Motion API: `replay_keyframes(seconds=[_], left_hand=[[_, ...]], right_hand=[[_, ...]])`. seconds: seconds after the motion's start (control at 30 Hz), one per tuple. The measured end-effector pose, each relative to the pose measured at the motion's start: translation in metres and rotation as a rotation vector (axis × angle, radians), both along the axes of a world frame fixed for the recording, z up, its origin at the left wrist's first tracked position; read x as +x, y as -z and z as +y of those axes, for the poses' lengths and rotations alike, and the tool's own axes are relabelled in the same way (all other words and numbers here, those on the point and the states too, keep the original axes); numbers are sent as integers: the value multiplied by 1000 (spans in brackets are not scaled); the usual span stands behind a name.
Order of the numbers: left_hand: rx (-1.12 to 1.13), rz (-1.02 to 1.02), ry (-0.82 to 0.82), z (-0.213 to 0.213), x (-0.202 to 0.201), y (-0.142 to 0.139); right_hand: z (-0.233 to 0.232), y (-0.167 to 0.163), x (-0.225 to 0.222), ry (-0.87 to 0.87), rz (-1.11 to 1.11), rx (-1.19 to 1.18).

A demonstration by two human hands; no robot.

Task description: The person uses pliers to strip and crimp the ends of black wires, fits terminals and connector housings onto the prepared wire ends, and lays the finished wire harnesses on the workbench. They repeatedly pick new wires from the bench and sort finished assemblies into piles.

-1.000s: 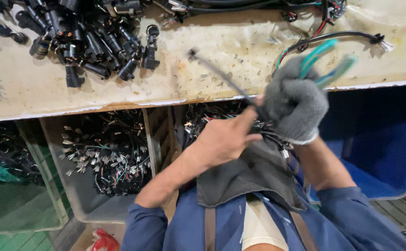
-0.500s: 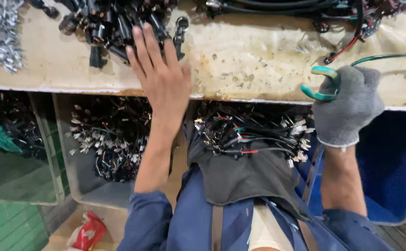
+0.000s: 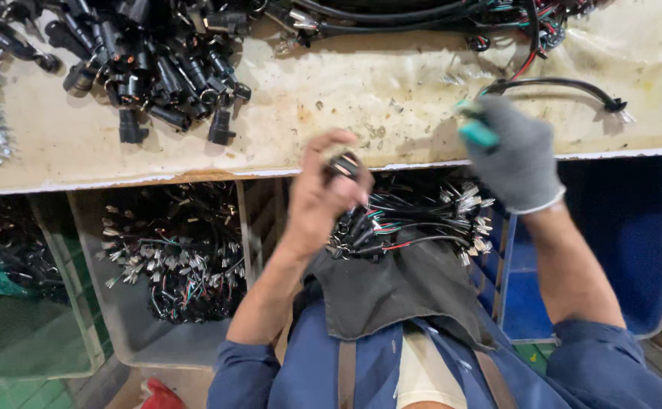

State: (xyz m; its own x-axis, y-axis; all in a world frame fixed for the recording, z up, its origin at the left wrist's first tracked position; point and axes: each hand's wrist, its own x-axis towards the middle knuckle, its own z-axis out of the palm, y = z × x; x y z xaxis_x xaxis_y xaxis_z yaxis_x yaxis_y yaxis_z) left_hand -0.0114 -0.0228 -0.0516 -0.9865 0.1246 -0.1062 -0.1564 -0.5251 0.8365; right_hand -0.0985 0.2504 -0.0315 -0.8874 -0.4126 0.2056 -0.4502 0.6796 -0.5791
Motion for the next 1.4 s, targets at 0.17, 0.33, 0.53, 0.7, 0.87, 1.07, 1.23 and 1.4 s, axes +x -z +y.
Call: replay_keyframes(seconds=[0.17, 0.33, 0.53, 0.7, 0.87, 1.07, 1.23, 1.4], left_hand=[[-371, 52, 237, 34, 7, -2], [-335, 83, 276, 45, 2, -8], [-536, 189, 144, 42, 8, -3], [-487, 112, 218, 40, 18, 11], [-407, 84, 231, 42, 21, 14], [-885, 597, 459, 44, 14, 11], [-1657, 911, 841, 33, 7, 12], [-1316, 748, 890, 19, 13, -10]], right_hand=[[-3, -35, 26, -47, -7, -180], [-17, -27, 38, -418, 41, -61], [-29, -13, 64, 31, -356, -722], [-39, -10, 82, 86, -683, -1616], [-47, 1, 75, 96, -789, -1815], [-16, -8, 48, 406, -536, -1333], [20, -34, 15, 465, 15, -433], [3, -6, -14, 193, 259, 119]])
